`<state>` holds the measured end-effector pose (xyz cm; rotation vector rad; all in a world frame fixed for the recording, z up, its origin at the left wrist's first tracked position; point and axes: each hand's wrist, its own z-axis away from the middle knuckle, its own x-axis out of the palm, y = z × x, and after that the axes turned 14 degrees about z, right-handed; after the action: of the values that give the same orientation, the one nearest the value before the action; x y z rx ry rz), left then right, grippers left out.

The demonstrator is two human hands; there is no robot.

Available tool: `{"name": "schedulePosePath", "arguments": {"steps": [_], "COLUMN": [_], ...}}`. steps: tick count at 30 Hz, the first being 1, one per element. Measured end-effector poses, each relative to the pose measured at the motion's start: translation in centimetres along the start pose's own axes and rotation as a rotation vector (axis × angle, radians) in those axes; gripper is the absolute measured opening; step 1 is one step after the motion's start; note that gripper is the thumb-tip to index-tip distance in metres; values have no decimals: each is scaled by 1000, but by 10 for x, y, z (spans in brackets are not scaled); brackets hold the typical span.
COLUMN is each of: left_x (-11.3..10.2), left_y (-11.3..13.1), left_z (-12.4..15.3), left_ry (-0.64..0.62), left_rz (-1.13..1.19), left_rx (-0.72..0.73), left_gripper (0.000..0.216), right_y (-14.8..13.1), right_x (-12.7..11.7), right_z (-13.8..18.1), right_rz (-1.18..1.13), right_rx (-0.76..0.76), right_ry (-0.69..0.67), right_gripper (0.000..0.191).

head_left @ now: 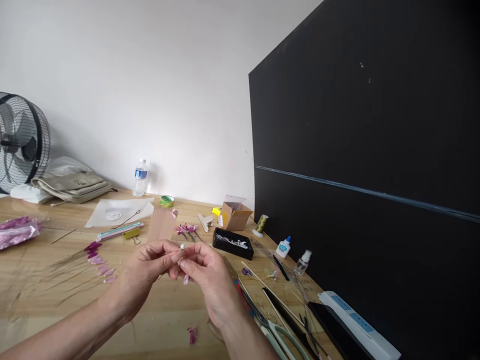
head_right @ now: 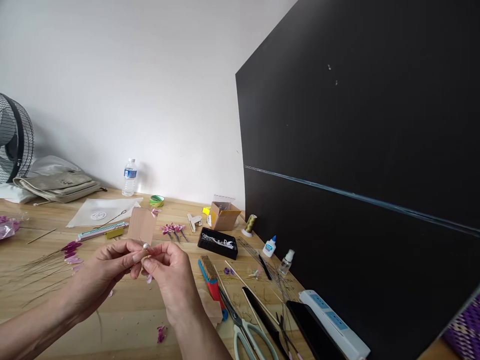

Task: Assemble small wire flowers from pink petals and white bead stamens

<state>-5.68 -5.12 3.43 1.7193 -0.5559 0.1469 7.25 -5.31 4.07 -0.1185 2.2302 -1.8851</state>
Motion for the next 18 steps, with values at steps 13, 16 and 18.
{"name": "schedulePosePath", "arguments": {"steps": [13,16,18], "left_x": [-4,-5,-6], "left_y": [-3,-3,-3], "left_z": [-5,-6,-7], "left_ry": [44,57,87], "left_rz": [-57,-50,-46], "left_rx": [-7,-10,-20], "left_gripper": [20,20,18], "right_y": [10,6,1], "right_x": [-6,-15,-21], "right_z": [-10,-5,1], "right_rz": [289,439,593], "right_rx": [-77,-115,-182], "right_ry": [157,257,342], "right_gripper": [10,10,11]}}
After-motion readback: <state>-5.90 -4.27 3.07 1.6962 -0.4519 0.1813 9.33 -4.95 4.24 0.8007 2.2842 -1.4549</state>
